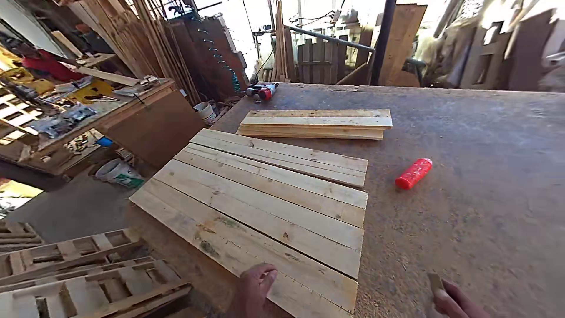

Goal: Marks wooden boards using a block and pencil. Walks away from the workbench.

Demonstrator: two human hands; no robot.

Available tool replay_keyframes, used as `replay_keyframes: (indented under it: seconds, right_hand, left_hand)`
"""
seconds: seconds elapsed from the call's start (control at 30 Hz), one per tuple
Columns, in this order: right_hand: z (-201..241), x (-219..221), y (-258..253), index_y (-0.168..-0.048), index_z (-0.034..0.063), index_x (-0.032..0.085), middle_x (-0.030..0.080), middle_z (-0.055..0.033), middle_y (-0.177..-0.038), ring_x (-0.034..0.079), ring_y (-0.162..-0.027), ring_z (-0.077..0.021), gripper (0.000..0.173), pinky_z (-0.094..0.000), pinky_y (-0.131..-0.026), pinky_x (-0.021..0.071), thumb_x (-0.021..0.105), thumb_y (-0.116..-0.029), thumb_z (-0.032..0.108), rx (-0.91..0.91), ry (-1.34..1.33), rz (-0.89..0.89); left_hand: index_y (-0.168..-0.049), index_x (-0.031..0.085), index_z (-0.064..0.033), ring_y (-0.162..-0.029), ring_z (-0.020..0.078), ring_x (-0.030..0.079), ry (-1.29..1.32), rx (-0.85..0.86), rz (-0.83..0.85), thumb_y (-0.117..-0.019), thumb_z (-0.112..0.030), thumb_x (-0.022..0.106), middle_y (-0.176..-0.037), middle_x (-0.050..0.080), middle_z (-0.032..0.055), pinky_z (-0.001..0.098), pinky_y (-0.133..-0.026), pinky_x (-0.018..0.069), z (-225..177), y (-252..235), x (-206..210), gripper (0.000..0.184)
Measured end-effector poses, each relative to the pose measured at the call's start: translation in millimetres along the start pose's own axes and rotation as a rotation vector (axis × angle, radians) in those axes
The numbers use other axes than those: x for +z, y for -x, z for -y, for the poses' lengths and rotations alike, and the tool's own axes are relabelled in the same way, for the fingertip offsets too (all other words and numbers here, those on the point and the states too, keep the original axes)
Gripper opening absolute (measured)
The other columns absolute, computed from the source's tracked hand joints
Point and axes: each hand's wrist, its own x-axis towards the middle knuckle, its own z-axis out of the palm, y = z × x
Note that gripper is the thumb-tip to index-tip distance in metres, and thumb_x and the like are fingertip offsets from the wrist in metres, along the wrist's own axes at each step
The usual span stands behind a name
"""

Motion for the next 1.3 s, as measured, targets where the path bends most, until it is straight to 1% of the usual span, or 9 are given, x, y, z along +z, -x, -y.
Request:
replay_keyframes:
  seconds: [0.17,0.33,0.43,0.57,0.67,0.8,0.87,0.97,1.3]
  right_hand:
    - [65.5,100.1,-76.4,-0.129,0.0079,0.063,0.069,-0.0081,-0.107,0.067,-0.096,-0.0206,0.067,-0.0475,-0.082,0.0550,0.037,-0.0975,0.061,-0.128,0.223,0.031]
    - [120.5,180.7,-166.3,-0.133,0.0096,0.061,0.070,-0.0105,-0.113,0.069,-0.098,-0.0248,0.059,-0.0515,-0.084,0.0559,0.035,-0.1009,0.052,-0.141,0.330,-0.022]
    - [130.1,218.7,-234.5,-0.134,0.0053,0.060,0.067,-0.0152,-0.123,0.067,-0.110,-0.0301,0.055,-0.0557,-0.094,0.0533,0.037,-0.1037,0.044,-0.152,0.366,-0.124]
    - [146.6,252.1,-316.5,-0.134,0.0019,0.058,0.066,-0.0195,-0.122,0.067,-0.107,-0.0355,0.046,-0.0611,-0.092,0.0528,0.044,-0.1065,0.036,-0.129,0.424,-0.207]
    - [155.2,263.3,-376.6,-0.126,0.0043,0.061,0.067,-0.0184,-0.111,0.068,-0.098,-0.0356,0.043,-0.0612,-0.083,0.0546,0.045,-0.1046,0.038,-0.108,0.511,-0.226]
    - [146.7,265.1,-436.9,-0.121,0.0045,0.063,0.065,-0.0182,-0.119,0.066,-0.108,-0.0358,0.042,-0.0610,-0.090,0.0529,0.046,-0.1029,0.038,-0.124,0.632,-0.225]
    - [131.4,267.1,-453.7,-0.123,0.0046,0.063,0.064,-0.0172,-0.125,0.062,-0.119,-0.0340,0.045,-0.0593,-0.102,0.0477,0.042,-0.1027,0.040,-0.149,0.684,-0.228]
    - [106.8,274.5,-453.1,-0.123,0.0071,0.063,0.065,-0.0145,-0.127,0.057,-0.131,-0.0301,0.052,-0.0550,-0.116,0.0373,0.036,-0.1016,0.046,-0.196,0.717,-0.281]
    - [69.0,254.6,-374.4,-0.127,0.0114,0.064,0.063,-0.0083,-0.136,0.049,-0.141,-0.0237,0.058,-0.0535,-0.121,0.0325,0.028,-0.1042,0.051,-0.237,0.718,-0.344]
  left_hand:
    - [-0.114,0.076,-0.0090,-0.110,0.0155,0.071,-0.103,0.180,-0.189,-0.1001,-0.034,0.061,-0.117,0.075,0.0049,0.0373,-0.099,0.0582,41.4,-82.4,-63.7,0.033]
    - [-0.119,0.074,-0.0098,-0.118,0.0217,0.068,-0.223,0.290,-0.158,-0.1003,-0.037,0.060,-0.124,0.073,0.0076,0.0443,-0.103,0.0558,76.4,-228.4,-133.0,0.036]
    - [-0.128,0.070,-0.0066,-0.122,0.0319,0.065,-0.291,0.234,-0.095,-0.1021,-0.033,0.062,-0.130,0.069,0.0157,0.0552,-0.105,0.0524,92.3,-339.4,-160.6,0.038]
    - [-0.134,0.065,-0.0037,-0.126,0.0356,0.062,-0.406,0.194,-0.031,-0.1019,-0.036,0.064,-0.134,0.065,0.0196,0.0584,-0.108,0.0476,100.9,-464.1,-177.5,0.046]
    - [-0.139,0.059,-0.0026,-0.137,0.0376,0.053,-0.490,0.215,-0.016,-0.1016,-0.043,0.062,-0.143,0.058,0.0211,0.0582,-0.115,0.0416,110.9,-546.9,-184.2,0.056]
    - [-0.151,0.049,-0.0065,-0.149,0.0422,0.035,-0.683,0.314,-0.022,-0.1038,-0.058,0.046,-0.157,0.044,0.0215,0.0608,-0.121,0.0294,142.9,-633.6,-182.3,0.069]
    - [-0.153,0.047,-0.0111,-0.151,0.0416,0.031,-0.766,0.339,-0.023,-0.1039,-0.064,0.031,-0.160,0.042,0.0180,0.0627,-0.121,0.0256,158.0,-653.3,-176.9,0.074]
    - [-0.147,0.054,-0.0118,-0.148,0.0399,0.037,-0.735,0.359,-0.065,-0.1005,-0.070,0.028,-0.152,0.050,0.0175,0.0626,-0.121,0.0262,164.2,-648.8,-170.7,0.079]
    - [-0.142,0.059,-0.0130,-0.147,0.0358,0.039,-0.694,0.384,-0.138,-0.0979,-0.071,0.032,-0.149,0.054,0.0129,0.0591,-0.121,0.0276,168.2,-576.7,-145.1,0.078]
